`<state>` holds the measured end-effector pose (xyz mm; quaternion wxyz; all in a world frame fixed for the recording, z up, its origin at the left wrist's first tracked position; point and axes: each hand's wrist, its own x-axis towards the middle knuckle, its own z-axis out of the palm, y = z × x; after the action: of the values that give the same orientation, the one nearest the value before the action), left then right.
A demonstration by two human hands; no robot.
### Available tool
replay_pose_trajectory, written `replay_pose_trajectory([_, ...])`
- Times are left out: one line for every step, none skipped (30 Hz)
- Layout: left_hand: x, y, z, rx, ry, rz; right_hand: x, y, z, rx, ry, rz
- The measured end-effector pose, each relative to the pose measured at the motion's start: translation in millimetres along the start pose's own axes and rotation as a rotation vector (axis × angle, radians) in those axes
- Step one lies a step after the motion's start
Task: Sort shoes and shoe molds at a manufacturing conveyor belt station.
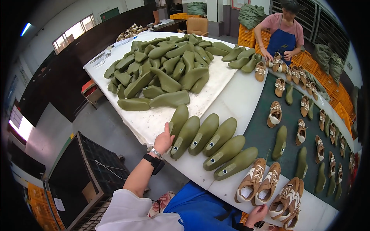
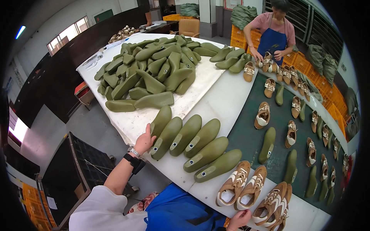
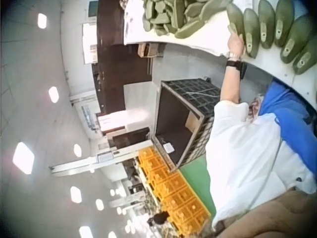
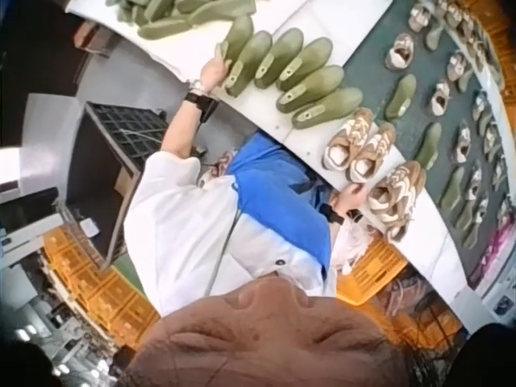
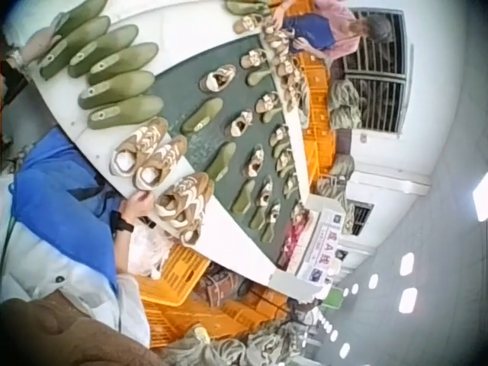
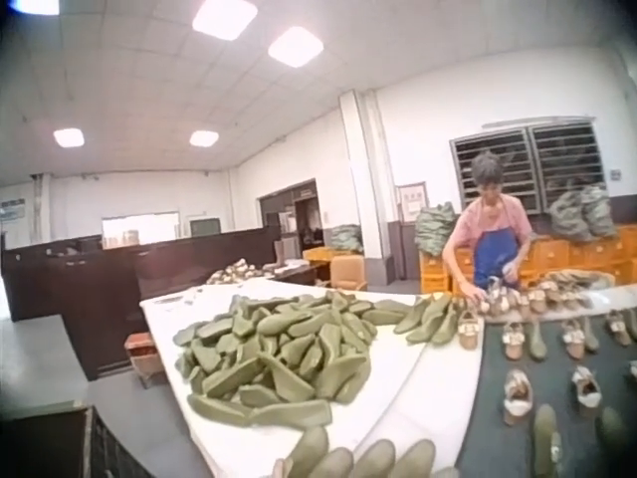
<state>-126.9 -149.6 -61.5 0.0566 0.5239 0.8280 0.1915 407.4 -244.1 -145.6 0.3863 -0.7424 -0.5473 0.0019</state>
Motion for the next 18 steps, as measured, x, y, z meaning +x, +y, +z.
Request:
replay_pose_trajectory([0,0,-1,0.049,-0.049,0.008,0,0,0,0.002,-0.036,0.041])
replay_pose_trajectory([1,0,-3,0.052,-0.051,0.004,-1,-1,1,0.003,-0.042,0.040])
replay_pose_trajectory([0,3,-6,0.092,-0.080,0.005,-1,-3,-2,0.000,-0.031,0.022])
replay_pose_trajectory([0,4,-9,0.132,-0.109,0.007,-1,-4,-4,-0.003,-0.020,0.004])
replay_pose_trajectory([0,5,-10,0.133,-0.112,0.007,-3,-4,-5,-0.006,-0.022,0.007])
replay_pose_trajectory([-1,5,-11,0.140,-0.116,0.017,-4,-3,-7,-0.009,-0.029,0.009])
replay_pose_trajectory([-1,5,-12,0.145,-0.119,0.028,-4,-2,-8,-0.013,-0.035,0.012])
replay_pose_trajectory([0,6,-12,0.145,-0.122,0.030,-5,-1,-9,-0.015,-0.034,0.014])
replay_pose_trajectory([0,4,-12,0.152,-0.140,0.027,-4,-2,-10,-0.009,-0.026,0.008])
replay_pose_trajectory([1,3,-13,0.158,-0.159,0.023,-4,-3,-10,-0.003,-0.019,0.002])
replay_pose_trajectory([1,2,-13,0.160,-0.161,0.023,-5,-4,-11,-0.004,-0.020,0.004])
replay_pose_trajectory([4,0,-14,0.127,-0.208,0.005,-4,-11,-14,0.002,-0.040,0.029])
replay_pose_trajectory([5,-2,-15,0.095,-0.255,-0.012,-3,-15,-15,0.007,-0.060,0.056])
replay_pose_trajectory([7,-7,-14,0.097,-0.258,-0.013,-3,-14,-14,0.007,-0.063,0.058])
replay_pose_trajectory([10,-10,-15,0.047,-0.297,0.001,-3,-14,-12,0.005,-0.056,0.052])
replay_pose_trajectory([13,-13,-15,-0.004,-0.337,0.015,-3,-13,-11,0.003,-0.050,0.047])
replay_pose_trajectory([14,-15,-14,0.000,-0.339,0.015,-3,-11,-10,0.003,-0.052,0.050])
replay_pose_trajectory([15,-16,-15,-0.017,-0.355,0.011,-2,-10,-10,-0.007,-0.054,0.042])
